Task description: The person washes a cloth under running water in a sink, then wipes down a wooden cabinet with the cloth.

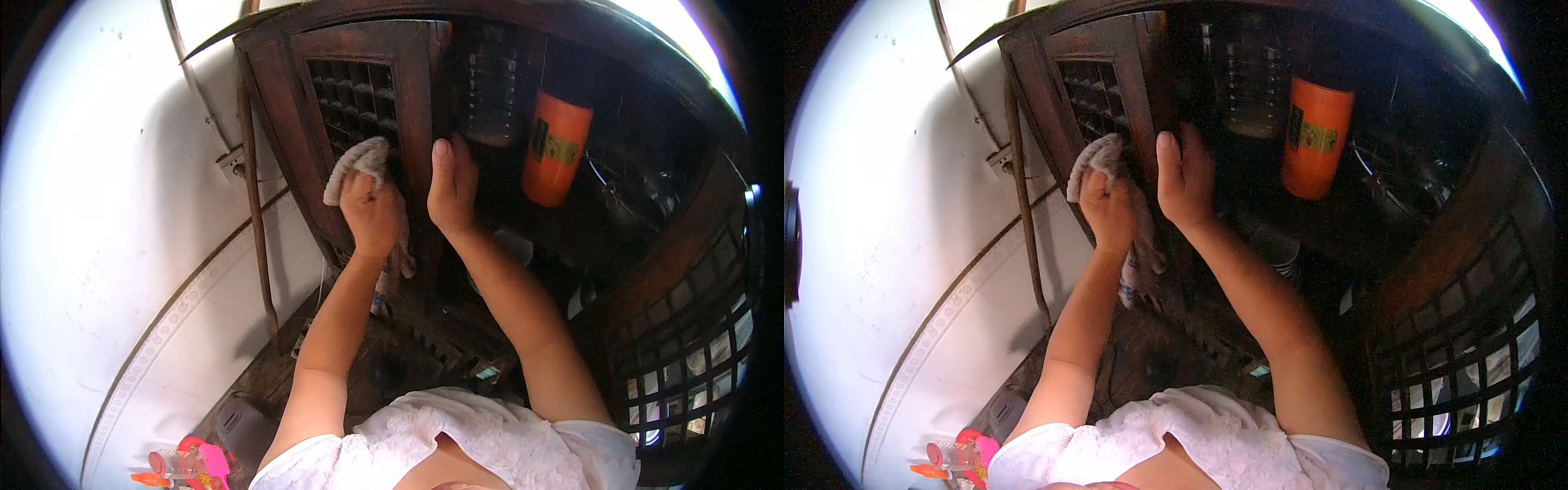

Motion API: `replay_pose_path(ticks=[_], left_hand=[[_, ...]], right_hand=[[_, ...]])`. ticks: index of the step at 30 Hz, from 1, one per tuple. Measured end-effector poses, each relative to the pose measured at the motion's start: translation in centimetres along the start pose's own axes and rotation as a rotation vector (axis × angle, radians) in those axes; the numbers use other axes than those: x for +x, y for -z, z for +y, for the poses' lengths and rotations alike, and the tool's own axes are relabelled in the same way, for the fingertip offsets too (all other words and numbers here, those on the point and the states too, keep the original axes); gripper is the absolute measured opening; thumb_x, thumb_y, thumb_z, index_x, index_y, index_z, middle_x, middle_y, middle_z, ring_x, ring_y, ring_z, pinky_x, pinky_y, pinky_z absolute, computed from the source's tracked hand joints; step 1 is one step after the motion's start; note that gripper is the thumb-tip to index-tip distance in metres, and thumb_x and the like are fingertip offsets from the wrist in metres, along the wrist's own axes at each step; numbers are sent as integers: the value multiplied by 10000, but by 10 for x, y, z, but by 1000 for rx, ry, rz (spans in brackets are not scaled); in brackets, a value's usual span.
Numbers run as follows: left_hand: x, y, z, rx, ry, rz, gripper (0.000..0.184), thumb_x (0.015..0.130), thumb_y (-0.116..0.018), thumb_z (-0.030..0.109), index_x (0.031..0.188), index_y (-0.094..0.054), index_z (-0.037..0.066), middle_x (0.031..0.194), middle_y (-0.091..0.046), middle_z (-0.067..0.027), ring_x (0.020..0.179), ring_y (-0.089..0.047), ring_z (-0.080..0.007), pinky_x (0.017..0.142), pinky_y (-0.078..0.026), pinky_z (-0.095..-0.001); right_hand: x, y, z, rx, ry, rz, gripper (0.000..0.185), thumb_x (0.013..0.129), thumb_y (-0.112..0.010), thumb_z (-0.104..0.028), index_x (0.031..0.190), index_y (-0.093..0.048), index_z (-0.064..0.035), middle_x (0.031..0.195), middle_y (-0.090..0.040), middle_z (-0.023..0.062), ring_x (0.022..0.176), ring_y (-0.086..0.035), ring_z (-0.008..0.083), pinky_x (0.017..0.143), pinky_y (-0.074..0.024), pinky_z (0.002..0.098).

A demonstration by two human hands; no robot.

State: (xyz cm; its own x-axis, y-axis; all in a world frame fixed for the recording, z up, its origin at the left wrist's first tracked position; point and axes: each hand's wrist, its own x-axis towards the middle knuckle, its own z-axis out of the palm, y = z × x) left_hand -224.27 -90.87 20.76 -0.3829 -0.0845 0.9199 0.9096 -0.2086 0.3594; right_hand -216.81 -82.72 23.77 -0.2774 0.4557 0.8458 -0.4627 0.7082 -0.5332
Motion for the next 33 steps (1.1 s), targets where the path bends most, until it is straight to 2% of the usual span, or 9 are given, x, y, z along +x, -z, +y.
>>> replay_pose_path(ticks=[6, 11, 14, 19, 23, 26, 28, 30, 33], left_hand=[[14, 4, 21, 354, 9, -288, 248, 688, -531, -35, 924, -602, -7, 846, -536, -174, 723, -537, -334, 649, -432, -335], [11, 18, 8, -325, 424, -166, 201, 730, -488, -16, 908, -580, -25, 839, -540, -147, 699, -530, -280, 635, -421, -317], [34, 16, 18, -59, 87, -82, 189, 745, -464, -12, 894, -578, -29, 845, -537, -131, 686, -517, -246, 640, -418, -306], [41, 6, 25, 504, -105, -259, 169, 714, -593, 77, 883, -595, 83, 932, -558, -145, 803, -563, -375, 637, -454, -423], [44, 9, 30, 525, -110, -264, 188, 727, -555, 48, 906, -607, 69, 888, -564, -134, 741, -586, -299, 621, -457, -371], [56, 18, 25, -57, 392, -421, 230, 735, -504, 26, 933, -618, 55, 841, -560, -135, 734, -563, -201, 654, -441, -305], [58, 16, 21, -669, 691, -126, 263, 737, -460, 13, 952, -612, 25, 812, -545, -149, 749, -509, -144, 678, -410, -268], [62, 13, 21, -594, 580, -92, 240, 728, -471, 6, 926, -607, 14, 823, -544, -170, 771, -533, -186, 702, -410, -262], [72, 4, 27, 220, -95, -187, 171, 713, -510, 17, 857, -601, 10, 878, -561, -198, 827, -547, -360, 689, -435, -382]], right_hand=[[0, -2, 5, 39, 20, 31, 433, 923, -358, -407, 939, -496, 2, 714, -533, 121, 633, -523, 242, 584, -413, 341], [1, -4, 1, 74, 69, 34, 429, 924, -363, -405, 934, -495, 3, 691, -517, 105, 603, -498, 212, 558, -396, 332], [1, -3, 2, 74, 55, 29, 426, 924, -364, -402, 933, -493, 4, 659, -501, 89, 578, -482, 199, 536, -384, 322], [0, 0, 10, 41, 36, 24, 431, 925, -359, -404, 934, -492, 6, 619, -486, 73, 551, -473, 198, 510, -372, 315], [-2, -1, 7, -8, 16, 32, 447, 923, -350, -421, 926, -493, 2, 650, -481, 73, 578, -463, 180, 533, -371, 311], [-2, -4, 0, 21, 28, 37, 454, 923, -344, -426, 922, -489, 4, 674, -477, 72, 608, -458, 176, 557, -372, 311], [0, -5, -4, 50, 55, 31, 454, 922, -343, -425, 920, -487, 5, 685, -474, 72, 622, -455, 176, 571, -372, 311], [0, -4, -3, 82, 26, 20, 448, 924, -340, -419, 918, -489, 4, 685, -469, 68, 626, -451, 176, 579, -369, 309], [-1, -2, -1, 41, 28, 26, 443, 924, -338, -421, 910, -494, -6, 686, -466, 63, 624, -443, 164, 582, -364, 304]])
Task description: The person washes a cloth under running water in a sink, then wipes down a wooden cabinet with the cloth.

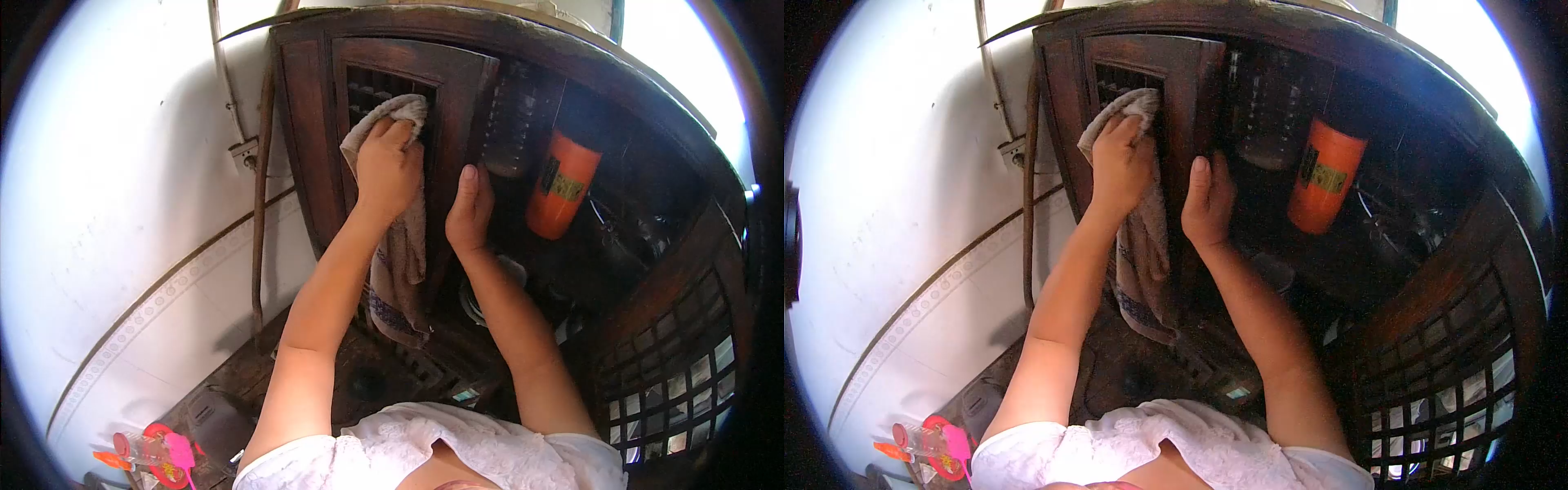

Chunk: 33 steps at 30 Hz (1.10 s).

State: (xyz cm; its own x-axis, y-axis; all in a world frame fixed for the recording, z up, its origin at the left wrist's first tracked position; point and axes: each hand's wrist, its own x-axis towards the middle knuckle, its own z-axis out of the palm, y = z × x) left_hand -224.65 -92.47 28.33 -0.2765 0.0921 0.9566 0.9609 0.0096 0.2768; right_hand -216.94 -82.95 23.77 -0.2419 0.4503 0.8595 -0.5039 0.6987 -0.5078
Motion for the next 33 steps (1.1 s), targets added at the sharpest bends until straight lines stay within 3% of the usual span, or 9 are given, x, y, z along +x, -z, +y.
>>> replay_pose_path(ticks=[4, 7, 11, 15, 18, 22, 24, 27, 33], left_hand=[[6, 7, 15, 188, 18, -108, 148, 720, -524, 52, 840, -592, -1, 884, -561, -205, 859, -532, -396, 685, -426, -425], [7, 11, 6, 102, 53, -177, 205, 739, -514, 77, 904, -612, 4, 906, -587, -149, 847, -571, -300, 708, -435, -361], [2, 20, -4, -792, 557, -159, 329, 757, -484, 89, 1053, -599, 4, 902, -583, -42, 804, -492, -113, 741, -399, -256], [8, 19, -16, -378, 363, -65, 254, 767, -489, 80, 981, -591, -10, 949, -581, -83, 809, -551, -186, 716, -427, -309], [10, 4, -22, 157, 68, -102, 200, 758, -544, 65, 945, -560, -4, 976, -558, -210, 867, -532, -403, 752, -438, -409], [17, 7, -18, 258, 73, -167, 289, 751, -523, 46, 1030, -552, -23, 966, -574, -147, 827, -573, -302, 725, -448, -368], [21, 17, -21, -788, 747, -245, 288, 748, -459, 9, 1008, -581, 14, 940, -596, -85, 780, -579, -243, 702, -449, -337], [3, 23, -21, -1086, 927, -50, 298, 756, -435, 23, 1009, -594, 19, 887, -584, -21, 737, -540, -147, 682, -428, -267], [15, 3, -49, -602, 392, -24, 308, 781, -455, 54, 1059, -579, 7, 946, -587, -59, 826, -564, -212, 763, -439, -339]], right_hand=[[2, 2, 1, -2, 25, -1, 448, 924, -337, -424, 904, -494, -6, 686, -469, 64, 625, -444, 162, 580, -363, 305], [-2, 2, 0, -18, -33, -17, 457, 922, -341, -431, 909, -495, -2, 690, -471, 59, 626, -444, 161, 580, -365, 307], [-1, -1, 2, 29, 29, 11, 467, 917, -352, -438, 924, -496, 6, 699, -491, 59, 624, -452, 161, 580, -374, 306], [-1, 0, -2, 34, 22, 6, 470, 918, -352, -436, 932, -498, 11, 716, -509, 73, 643, -476, 176, 593, -388, 314], [0, 1, 1, 11, 18, 18, 458, 923, -349, -419, 930, -499, 14, 717, -514, 84, 659, -494, 198, 604, -397, 326], [-2, 1, 1, 21, 42, 39, 446, 927, -347, -406, 926, -500, 13, 710, -515, 89, 649, -497, 210, 604, -400, 330], [-3, 2, 6, -60, -29, 12, 437, 926, -351, -404, 916, -499, 7, 719, -517, 87, 648, -496, 206, 604, -400, 325], [-1, -2, 0, 0, 22, 22, 439, 923, -353, -410, 904, -498, 4, 723, -516, 90, 649, -498, 200, 603, -398, 327], [0, 1, 6, 19, 39, -2, 458, 922, -344, -422, 917, -498, 9, 722, -521, 101, 651, -509, 206, 607, -405, 323]])
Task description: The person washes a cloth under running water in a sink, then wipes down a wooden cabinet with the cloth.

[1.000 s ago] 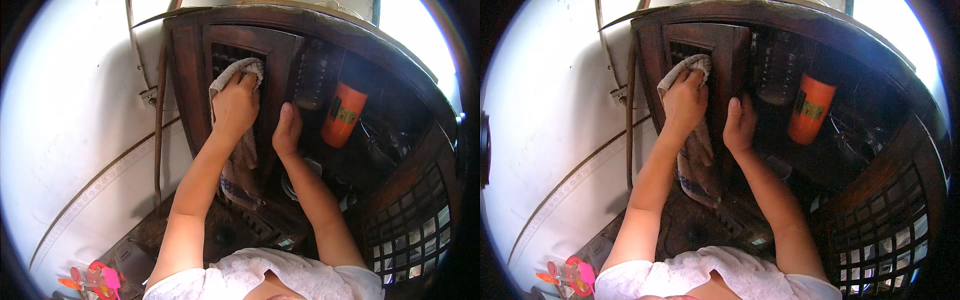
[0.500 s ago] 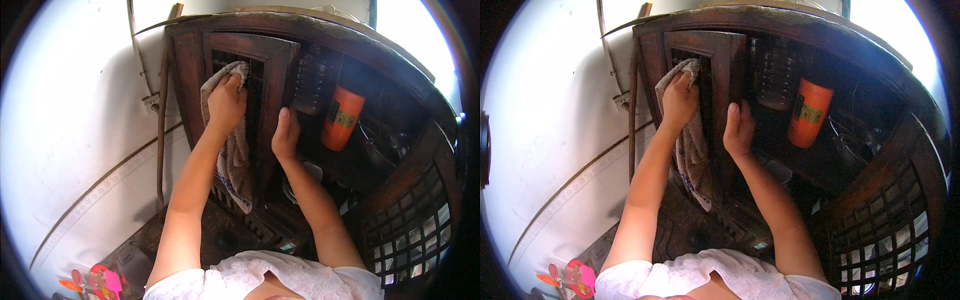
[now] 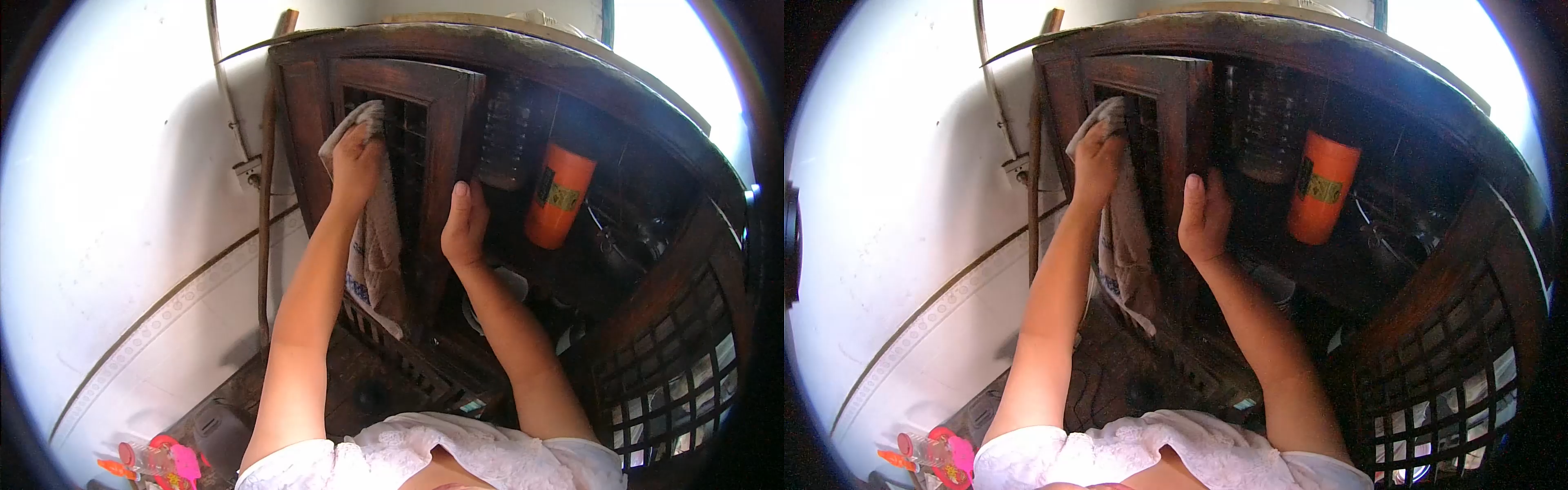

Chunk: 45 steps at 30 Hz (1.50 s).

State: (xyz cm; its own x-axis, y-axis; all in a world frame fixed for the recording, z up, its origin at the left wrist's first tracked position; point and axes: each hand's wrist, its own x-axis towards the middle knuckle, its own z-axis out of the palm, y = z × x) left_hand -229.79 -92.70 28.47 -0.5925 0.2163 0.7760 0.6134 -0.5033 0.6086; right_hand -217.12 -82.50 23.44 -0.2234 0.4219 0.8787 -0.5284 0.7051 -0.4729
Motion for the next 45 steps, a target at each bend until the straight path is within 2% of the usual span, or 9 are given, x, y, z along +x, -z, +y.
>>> replay_pose_path(ticks=[2, 11, 16, 19, 25, 28, 38, 41, 45], left_hand=[[8, -4, -6, 830, -273, 28, 197, 791, -510, 89, 959, -583, 15, 851, -587, -134, 802, -579, -286, 684, -440, -339], [21, 39, 4, -264, 264, -66, 416, 760, -468, 123, 1157, -560, 39, 1009, -591, -82, 847, -563, -176, 788, -428, -273], [34, 38, -5, 227, 211, 8, 381, 765, -485, 112, 1125, -573, 24, 1025, -594, -97, 871, -569, -217, 823, -420, -289], [31, 27, -37, 929, -306, 126, 295, 779, -509, 47, 1057, -577, -24, 950, -599, -102, 871, -553, -191, 803, -407, -283], [33, 31, -19, -2, 172, -78, 299, 826, -432, 42, 1090, -561, -12, 987, -584, -51, 899, -530, -163, 804, -399, -260], [43, 31, -25, 97, 131, 135, 288, 797, -468, 50, 1041, -621, 33, 777, -574, -43, 717, -502, -106, 665, -401, -212], [61, 44, -63, 819, -399, 44, 323, 831, -478, 72, 1142, -549, 15, 1020, -614, -141, 886, -568, -195, 807, -420, -286], [79, 51, -41, 920, 14, -131, 267, 808, -510, 146, 1026, -593, 15, 957, -599, -237, 878, -573, -402, 759, -454, -400], [61, 40, -27, 862, 3, -37, 225, 811, -531, 147, 970, -612, 11, 854, -617, -224, 808, -600, -368, 691, -464, -380]], right_hand=[[0, -2, 3, -26, 8, 25, 455, 922, -346, -417, 933, -501, 11, 723, -527, 105, 651, -516, 215, 608, -409, 326], [0, 0, -4, -13, 16, 14, 437, 926, -354, -398, 966, -502, 12, 710, -534, 110, 625, -526, 227, 582, -412, 324], [-1, 1, -4, 12, -30, -20, 427, 926, -363, -397, 949, -499, 7, 678, -522, 106, 597, -515, 218, 558, -405, 316], [-3, -1, -4, -7, -41, 28, 429, 927, -362, -397, 943, -499, 8, 671, -518, 108, 585, -505, 215, 553, -406, 323], [-5, 0, 2, -45, -37, -1, 436, 926, -354, -402, 957, -498, 8, 700, -535, 124, 629, -532, 225, 577, -419, 325], [-2, -1, -3, -14, -22, 10, 435, 926, -353, -397, 973, -497, 10, 705, -538, 128, 640, -536, 227, 580, -419, 326], [-1, 1, 1, 7, -28, -5, 422, 923, -369, -385, 973, -500, 14, 676, -527, 114, 602, -524, 217, 553, -409, 322], [-2, 2, 6, -34, -42, -15, 422, 925, -367, -387, 963, -499, 12, 643, -501, 99, 582, -504, 195, 538, -398, 314], [-4, 1, -2, -14, -49, -5, 440, 924, -364, -401, 951, -494, 18, 610, -463, 90, 554, -472, 190, 517, -378, 320]])
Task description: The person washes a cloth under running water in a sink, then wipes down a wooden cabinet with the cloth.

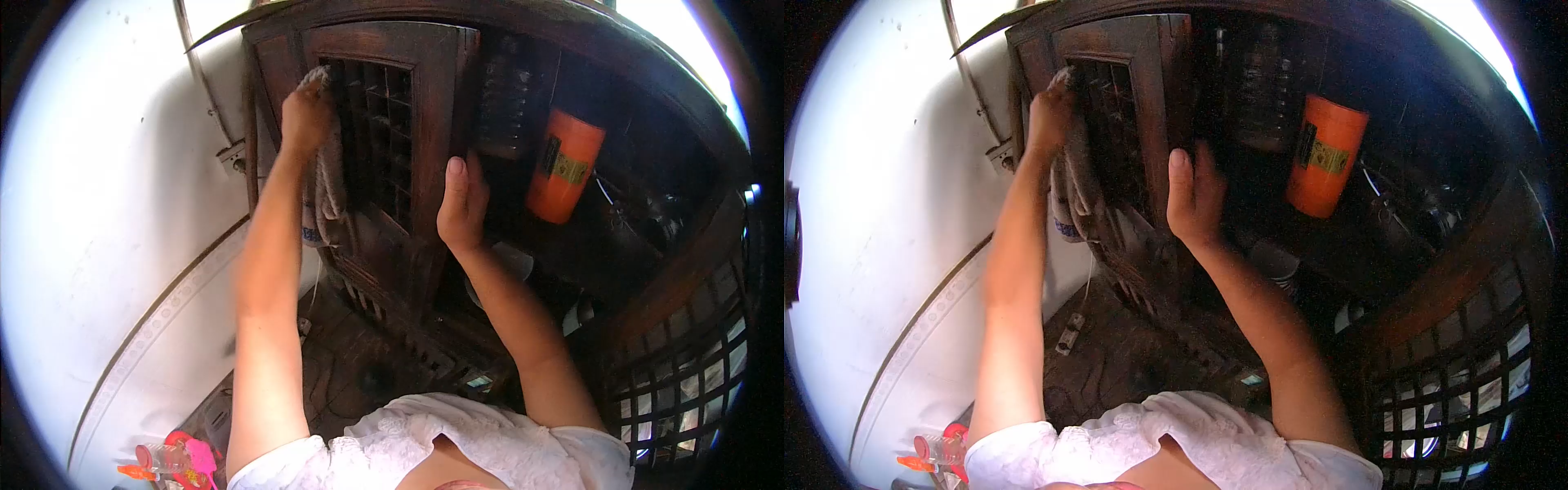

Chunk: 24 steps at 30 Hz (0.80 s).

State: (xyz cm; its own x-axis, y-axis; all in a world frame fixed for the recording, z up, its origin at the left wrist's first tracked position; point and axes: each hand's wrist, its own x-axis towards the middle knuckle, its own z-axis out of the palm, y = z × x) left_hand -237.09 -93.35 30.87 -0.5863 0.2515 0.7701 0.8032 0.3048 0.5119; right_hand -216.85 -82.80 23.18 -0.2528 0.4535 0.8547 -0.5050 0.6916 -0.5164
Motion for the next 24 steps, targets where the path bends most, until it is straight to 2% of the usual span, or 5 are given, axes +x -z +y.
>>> replay_pose_path(ticks=[9, 12, 17, 19, 24], left_hand=[[-62, -27, -15, 0, 43, -47, 179, 752, -563, 67, 918, -549, 2, 870, -532, -165, 818, -526, -342, 705, -415, -391], [-55, -28, -5, -230, -302, 184, 179, 768, -544, 86, 923, -543, -3, 875, -539, -174, 832, -530, -356, 700, -411, -402], [-39, -31, 2, 23, -173, 130, 335, 785, -524, 143, 1097, -552, 26, 1078, -556, -198, 994, -528, -363, 821, -414, -406], [-42, -15, 15, -20, 9, -89, 401, 779, -523, 150, 1165, -532, 42, 1144, -539, -200, 1069, -502, -360, 886, -406, -395], [-71, -13, 19, -161, -65, 56, 351, 786, -512, 77, 1126, -555, -1, 938, -628, -170, 807, -599, -246, 732, -453, -316]], right_hand=[[1, -2, 7, -65, 5, 25, 465, 924, -348, -411, 982, -493, 27, 688, -528, 127, 614, -520, 238, 561, -411, 338], [4, -2, 2, 28, 65, -6, 479, 923, -345, -413, 1001, -493, 36, 752, -543, 148, 657, -528, 245, 601, -417, 342], [3, 3, 1, -30, -2, -27, 477, 922, -347, -414, 1007, -490, 33, 762, -542, 144, 670, -529, 239, 614, -414, 336], [-1, 2, 1, -45, -17, -32, 472, 923, -348, -411, 1007, -489, 31, 743, -538, 136, 655, -523, 234, 600, -411, 335], [2, -1, 2, -39, 66, 8, 449, 927, -351, -388, 971, -489, 37, 665, -503, 103, 588, -490, 214, 546, -395, 326]])
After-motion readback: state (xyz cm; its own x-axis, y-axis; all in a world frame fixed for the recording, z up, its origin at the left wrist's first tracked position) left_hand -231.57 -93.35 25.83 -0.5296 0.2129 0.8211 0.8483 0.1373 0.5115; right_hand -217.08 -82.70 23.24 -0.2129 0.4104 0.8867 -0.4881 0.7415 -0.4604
